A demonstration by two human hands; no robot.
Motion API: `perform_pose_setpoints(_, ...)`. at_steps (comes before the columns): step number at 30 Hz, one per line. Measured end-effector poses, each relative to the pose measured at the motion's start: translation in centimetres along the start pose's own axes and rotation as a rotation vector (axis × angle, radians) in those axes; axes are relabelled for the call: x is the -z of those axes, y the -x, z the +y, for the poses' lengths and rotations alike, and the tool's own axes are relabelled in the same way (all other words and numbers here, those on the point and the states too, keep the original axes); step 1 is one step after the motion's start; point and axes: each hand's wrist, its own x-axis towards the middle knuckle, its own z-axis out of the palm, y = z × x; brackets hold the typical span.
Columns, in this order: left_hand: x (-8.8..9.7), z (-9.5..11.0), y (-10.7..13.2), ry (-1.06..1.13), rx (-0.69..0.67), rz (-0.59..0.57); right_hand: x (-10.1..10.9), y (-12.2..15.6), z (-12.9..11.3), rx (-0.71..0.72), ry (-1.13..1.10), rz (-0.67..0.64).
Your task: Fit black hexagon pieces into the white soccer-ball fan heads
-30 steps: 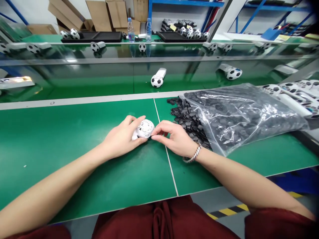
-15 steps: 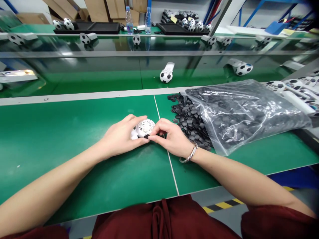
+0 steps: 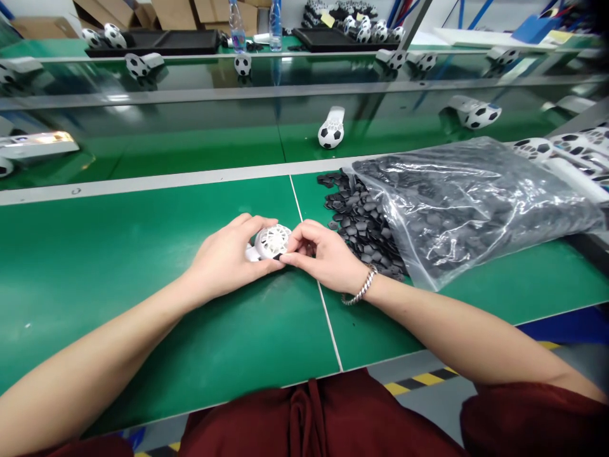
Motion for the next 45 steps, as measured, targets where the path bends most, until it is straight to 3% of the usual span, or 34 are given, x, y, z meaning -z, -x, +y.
perform_pose_setpoints(2, 0.0, 0.0, 0.0, 0.008, -0.004, 0.004, 0.4, -0.2, 0.0, 0.002, -0.006, -0.005)
perform_pose_setpoints(5, 0.2, 0.1, 0.1, -0.007, 0.013, -0.010, 2.3, -0.3, -0.1, -0.078, 0.074, -0.145)
perform_pose_setpoints(10, 0.4, 0.3, 0.1, -0.020, 0.008, -0.092, 5.1, 0.2, 0.0, -0.166, 0.483, -0.279)
perform_pose_setpoints(14, -0.1, 0.7, 0.3, -0.146, -0.073, -0.105, 4.9, 0.4, 0.0, -0.146, 0.598, -0.333)
perform_pose_setpoints(19, -0.6, 0.5, 0.3, -0.296, -0.146, -0.145, 4.8, 0.7, -0.3, -0.064, 0.535, -0.365)
perform_pose_setpoints(25, 0.4, -0.7, -0.2, -0.279, -0.246, -0.156, 4.6, 1.1, -0.6, 0.046, 0.250, -0.319)
perform_pose_setpoints(32, 0.2, -0.1, 0.4, -0.252, -0.212, -0.084, 3.9, 1.0, -0.3, 0.386, 0.362, -0.118)
perform_pose_setpoints(38, 0.1, -0.7, -0.2, -0.207, -0.256, -0.053, 3.6, 1.1, -0.3, 0.337, 0.290, -0.084)
perform_pose_setpoints(45, 0.5, -1.0, -0.1, -0.223, -0.259, -0.079, 3.2, 1.2, -0.7, 0.488, 0.352, -0.168)
